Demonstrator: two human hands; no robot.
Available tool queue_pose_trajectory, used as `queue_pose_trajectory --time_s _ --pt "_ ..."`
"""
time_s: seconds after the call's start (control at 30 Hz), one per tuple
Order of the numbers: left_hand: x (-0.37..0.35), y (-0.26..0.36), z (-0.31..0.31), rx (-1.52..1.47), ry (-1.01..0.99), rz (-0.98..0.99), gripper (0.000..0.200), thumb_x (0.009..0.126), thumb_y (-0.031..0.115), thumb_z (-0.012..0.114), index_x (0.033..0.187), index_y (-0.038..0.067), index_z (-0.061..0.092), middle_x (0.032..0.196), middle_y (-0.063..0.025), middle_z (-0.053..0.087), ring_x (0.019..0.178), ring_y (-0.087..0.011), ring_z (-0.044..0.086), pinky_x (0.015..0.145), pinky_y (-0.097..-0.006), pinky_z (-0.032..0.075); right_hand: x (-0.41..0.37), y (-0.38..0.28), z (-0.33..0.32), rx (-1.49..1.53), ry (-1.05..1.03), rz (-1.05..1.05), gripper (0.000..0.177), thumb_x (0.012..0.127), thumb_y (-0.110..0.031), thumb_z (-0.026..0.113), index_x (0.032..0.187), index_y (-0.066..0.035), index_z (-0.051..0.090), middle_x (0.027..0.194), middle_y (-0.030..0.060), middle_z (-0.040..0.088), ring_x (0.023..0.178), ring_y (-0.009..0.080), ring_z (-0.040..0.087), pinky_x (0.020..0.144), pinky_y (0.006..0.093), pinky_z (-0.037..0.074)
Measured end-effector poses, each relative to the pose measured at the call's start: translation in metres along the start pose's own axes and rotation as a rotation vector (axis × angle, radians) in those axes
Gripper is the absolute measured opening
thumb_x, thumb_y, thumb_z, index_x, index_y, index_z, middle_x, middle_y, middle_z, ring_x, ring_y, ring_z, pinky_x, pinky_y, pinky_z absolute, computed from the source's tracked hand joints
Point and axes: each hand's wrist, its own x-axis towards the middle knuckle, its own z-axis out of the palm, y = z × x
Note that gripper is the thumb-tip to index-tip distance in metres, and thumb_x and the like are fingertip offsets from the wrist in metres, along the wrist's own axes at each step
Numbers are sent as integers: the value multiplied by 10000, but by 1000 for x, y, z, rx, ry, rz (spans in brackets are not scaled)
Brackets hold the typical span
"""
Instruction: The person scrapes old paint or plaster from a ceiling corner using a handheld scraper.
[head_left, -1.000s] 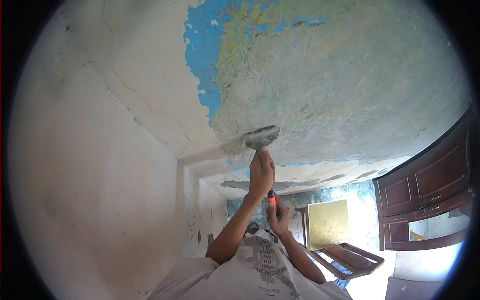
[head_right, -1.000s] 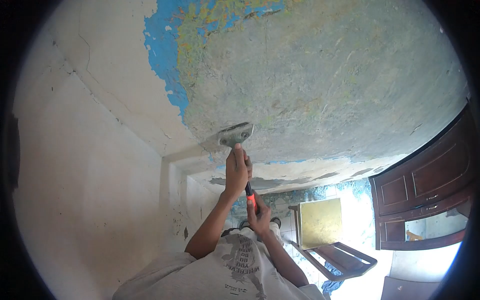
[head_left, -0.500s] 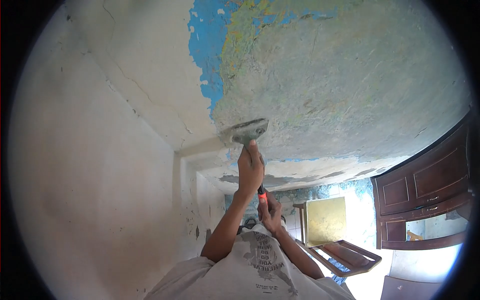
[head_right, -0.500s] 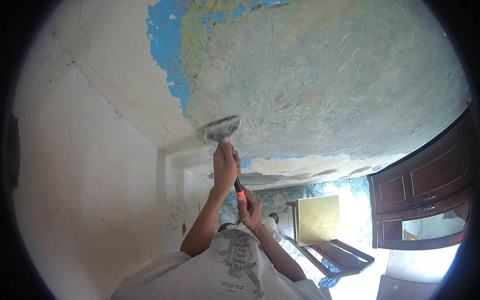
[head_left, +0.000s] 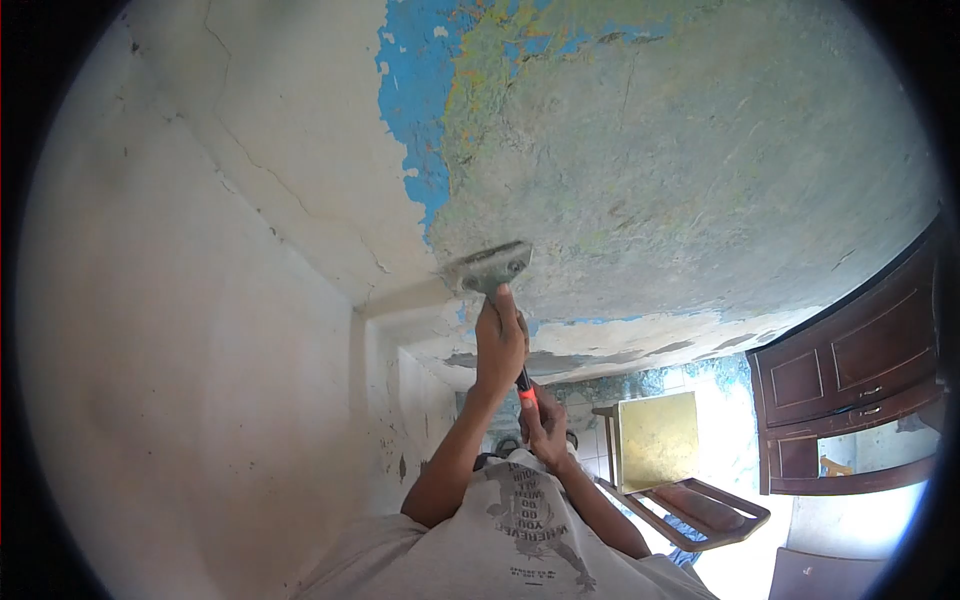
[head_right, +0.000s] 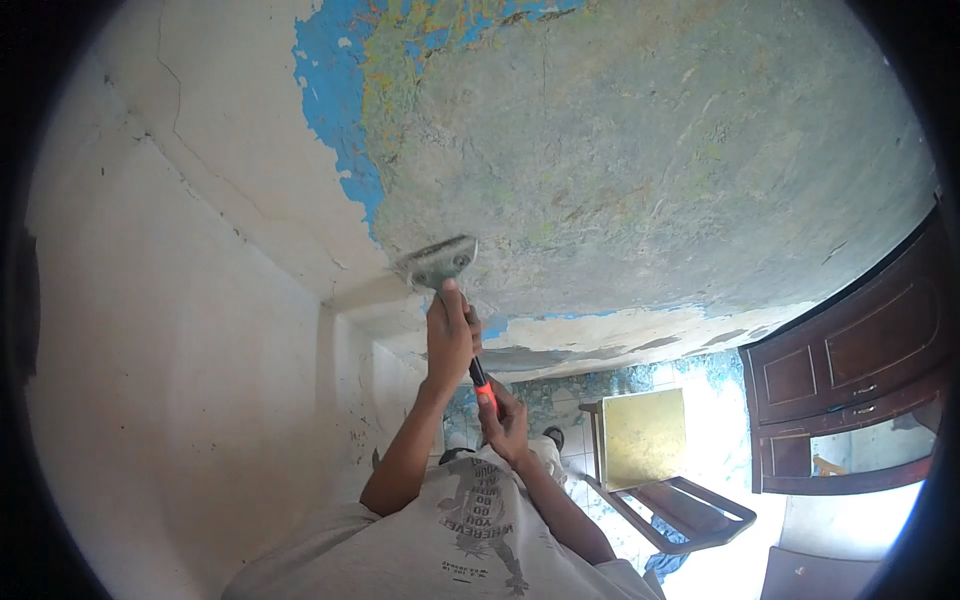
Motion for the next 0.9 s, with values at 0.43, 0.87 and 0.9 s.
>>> queue_pose_trajectory --time_s 0.43,0.87,0.9 --pt "-3 2 3 -19 -5 -62 498 1062 579 409 858 126 369 567 55 328 396 -39 273 366 -245 195 -7 -11 -5 66 -50 74 441 1066 -324 546 1366 -3 591 600 -46 503 495 38 464 471 228 388" --pt "-7 20 4 -62 -21 -94 491 1067 572 401 853 131 368 549 53 315 389 -47 281 356 -246 215 -2 -31 -7 54 -72 64 467 1070 -400 513 1289 2 607 589 -34 480 461 51 427 447 238 365" --pt "-4 20 4 -68 -22 -90 494 1067 575 398 852 131 367 547 54 311 388 -48 280 356 -246 216 -3 -29 -9 45 -73 66 477 1071 -403 511 1304 3 602 593 -34 481 463 52 428 447 239 366"
